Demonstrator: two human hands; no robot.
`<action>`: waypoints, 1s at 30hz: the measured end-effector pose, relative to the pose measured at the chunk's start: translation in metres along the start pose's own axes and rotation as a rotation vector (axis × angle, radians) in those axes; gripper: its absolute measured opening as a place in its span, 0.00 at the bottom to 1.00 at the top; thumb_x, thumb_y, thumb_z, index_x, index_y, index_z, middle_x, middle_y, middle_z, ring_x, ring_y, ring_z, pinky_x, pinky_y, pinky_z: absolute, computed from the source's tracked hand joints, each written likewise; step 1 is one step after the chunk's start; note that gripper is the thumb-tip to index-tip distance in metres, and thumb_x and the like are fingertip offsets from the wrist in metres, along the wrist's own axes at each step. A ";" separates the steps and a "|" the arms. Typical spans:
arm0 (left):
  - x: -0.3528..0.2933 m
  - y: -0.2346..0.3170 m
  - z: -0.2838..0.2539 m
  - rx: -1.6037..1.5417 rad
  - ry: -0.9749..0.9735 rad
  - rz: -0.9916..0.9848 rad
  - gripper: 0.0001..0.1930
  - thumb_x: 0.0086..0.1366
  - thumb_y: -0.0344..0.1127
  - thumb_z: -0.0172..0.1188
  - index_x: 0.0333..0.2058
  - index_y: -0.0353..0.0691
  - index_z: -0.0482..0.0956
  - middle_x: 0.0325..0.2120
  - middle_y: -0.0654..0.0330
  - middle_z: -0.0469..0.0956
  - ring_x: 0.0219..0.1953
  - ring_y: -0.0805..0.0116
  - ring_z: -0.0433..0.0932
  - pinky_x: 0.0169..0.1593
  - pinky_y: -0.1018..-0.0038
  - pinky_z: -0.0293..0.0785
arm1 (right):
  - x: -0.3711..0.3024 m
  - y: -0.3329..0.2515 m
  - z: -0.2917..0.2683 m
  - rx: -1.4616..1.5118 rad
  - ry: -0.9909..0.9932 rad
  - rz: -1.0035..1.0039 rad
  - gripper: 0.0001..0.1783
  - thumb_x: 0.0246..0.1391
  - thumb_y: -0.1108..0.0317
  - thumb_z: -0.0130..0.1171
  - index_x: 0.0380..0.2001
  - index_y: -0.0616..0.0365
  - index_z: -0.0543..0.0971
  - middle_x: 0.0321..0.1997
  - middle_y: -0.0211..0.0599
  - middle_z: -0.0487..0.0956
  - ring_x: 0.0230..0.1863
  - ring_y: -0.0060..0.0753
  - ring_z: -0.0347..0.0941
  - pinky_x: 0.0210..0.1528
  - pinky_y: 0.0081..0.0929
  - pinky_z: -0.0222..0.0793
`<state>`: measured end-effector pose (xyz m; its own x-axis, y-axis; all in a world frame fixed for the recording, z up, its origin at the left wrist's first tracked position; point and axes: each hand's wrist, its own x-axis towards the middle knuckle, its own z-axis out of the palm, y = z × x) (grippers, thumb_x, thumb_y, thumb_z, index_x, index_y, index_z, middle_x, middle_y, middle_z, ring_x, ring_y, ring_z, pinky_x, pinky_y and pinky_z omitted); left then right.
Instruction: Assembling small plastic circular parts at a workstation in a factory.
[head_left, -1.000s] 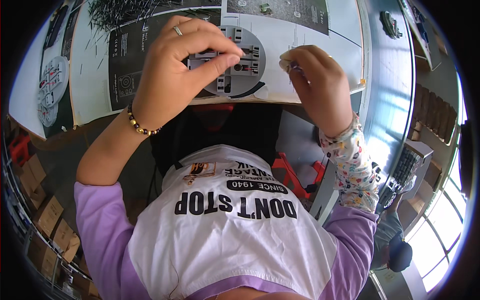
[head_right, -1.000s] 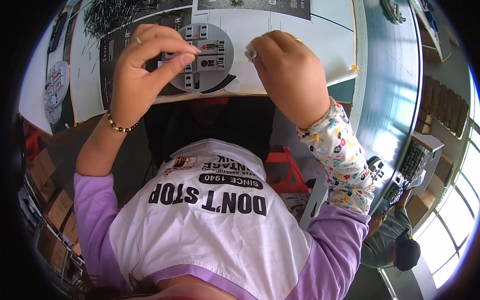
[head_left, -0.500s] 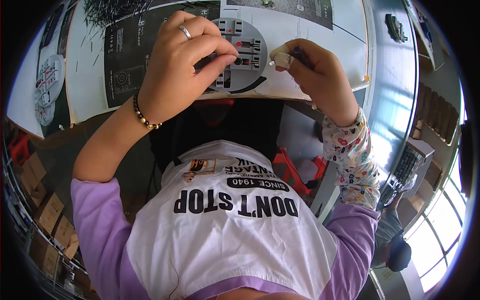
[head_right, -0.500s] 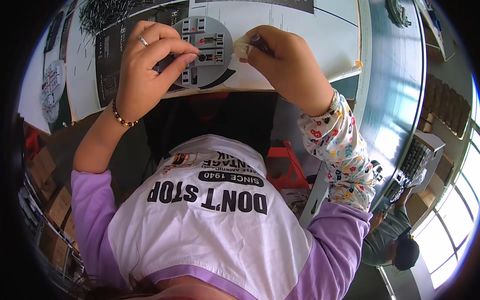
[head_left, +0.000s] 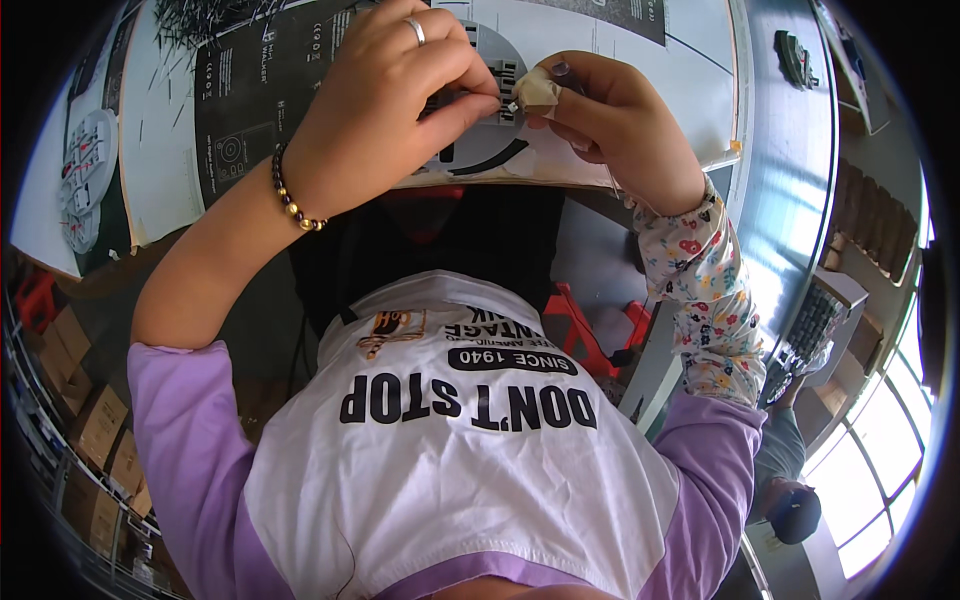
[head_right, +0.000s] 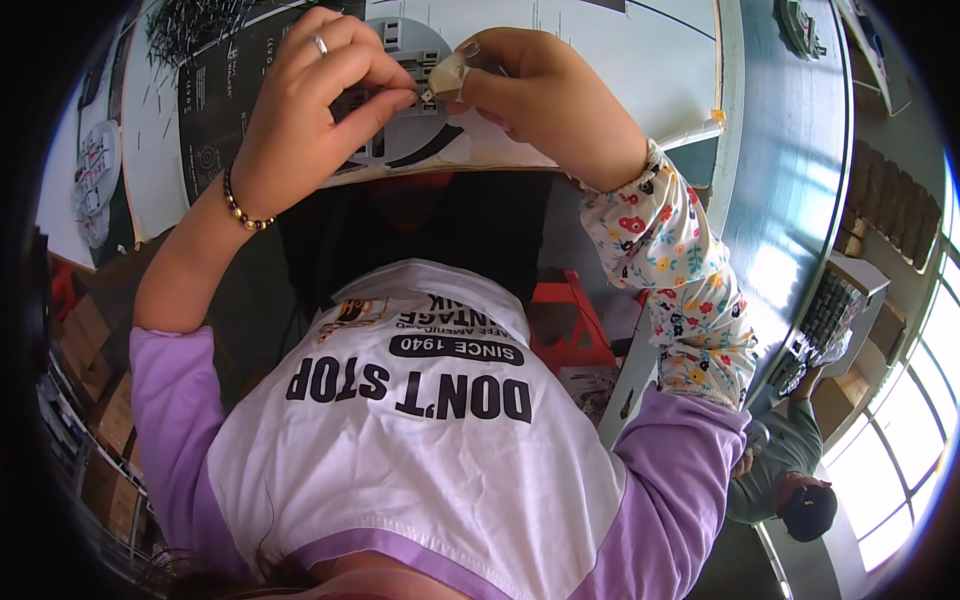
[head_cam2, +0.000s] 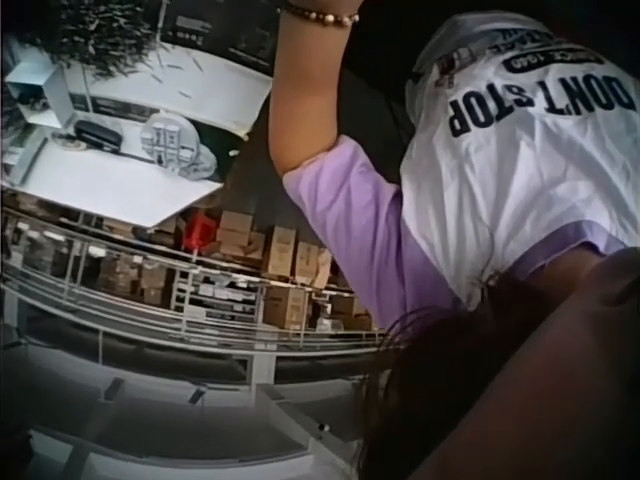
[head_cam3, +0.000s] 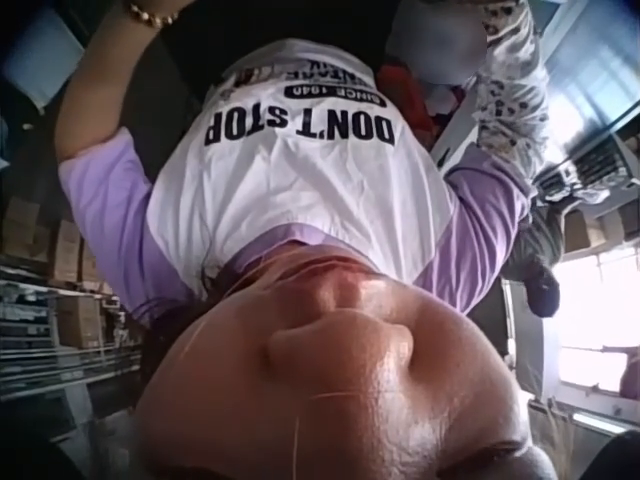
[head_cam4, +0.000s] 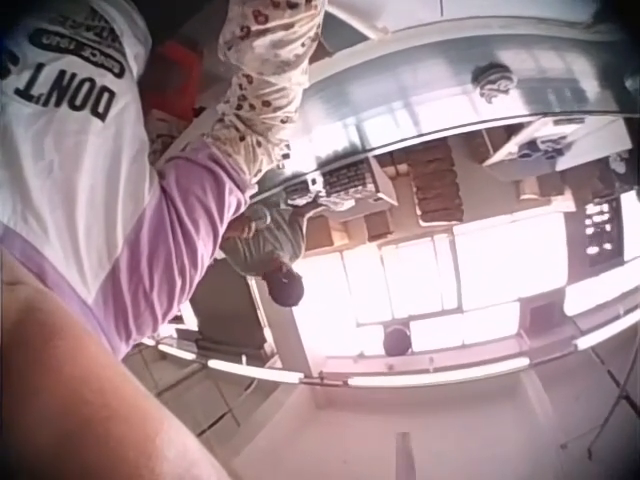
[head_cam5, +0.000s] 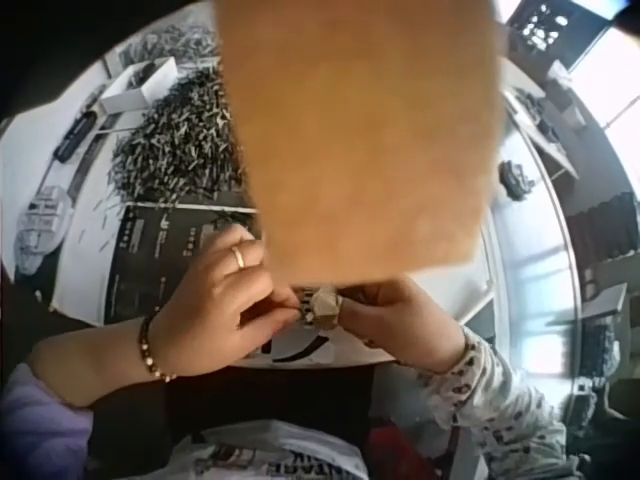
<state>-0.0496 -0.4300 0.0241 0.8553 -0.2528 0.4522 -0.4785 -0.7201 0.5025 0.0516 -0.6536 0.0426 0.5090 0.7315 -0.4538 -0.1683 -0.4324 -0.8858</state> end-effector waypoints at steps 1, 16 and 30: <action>0.003 0.002 -0.004 -0.032 -0.038 -0.027 0.13 0.54 0.27 0.72 0.37 0.37 0.79 0.36 0.56 0.77 0.40 0.55 0.74 0.47 0.64 0.72 | 0.001 0.001 0.000 0.000 0.001 0.002 0.10 0.64 0.70 0.55 0.46 0.62 0.78 0.29 0.21 0.76 0.22 0.07 0.56 0.20 0.12 0.47; 0.002 -0.027 0.044 -0.071 0.229 0.203 0.15 0.53 0.30 0.72 0.36 0.34 0.76 0.39 0.51 0.73 0.45 0.48 0.71 0.50 0.58 0.69 | 0.010 -0.005 -0.003 -0.225 0.102 0.011 0.10 0.60 0.71 0.58 0.43 0.62 0.79 0.31 0.27 0.79 0.23 0.12 0.62 0.22 0.15 0.57; -0.010 0.011 0.011 -0.017 0.112 0.013 0.13 0.51 0.24 0.70 0.37 0.39 0.81 0.38 0.60 0.77 0.44 0.56 0.74 0.51 0.63 0.71 | -0.009 -0.016 0.034 -1.293 0.266 -0.762 0.13 0.46 0.79 0.60 0.38 0.61 0.77 0.33 0.39 0.77 0.28 0.44 0.77 0.29 0.34 0.74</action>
<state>-0.0612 -0.4422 0.0168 0.8219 -0.1874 0.5379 -0.4934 -0.7059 0.5081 0.0206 -0.6354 0.0575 0.2867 0.9342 0.2122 0.9551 -0.2615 -0.1390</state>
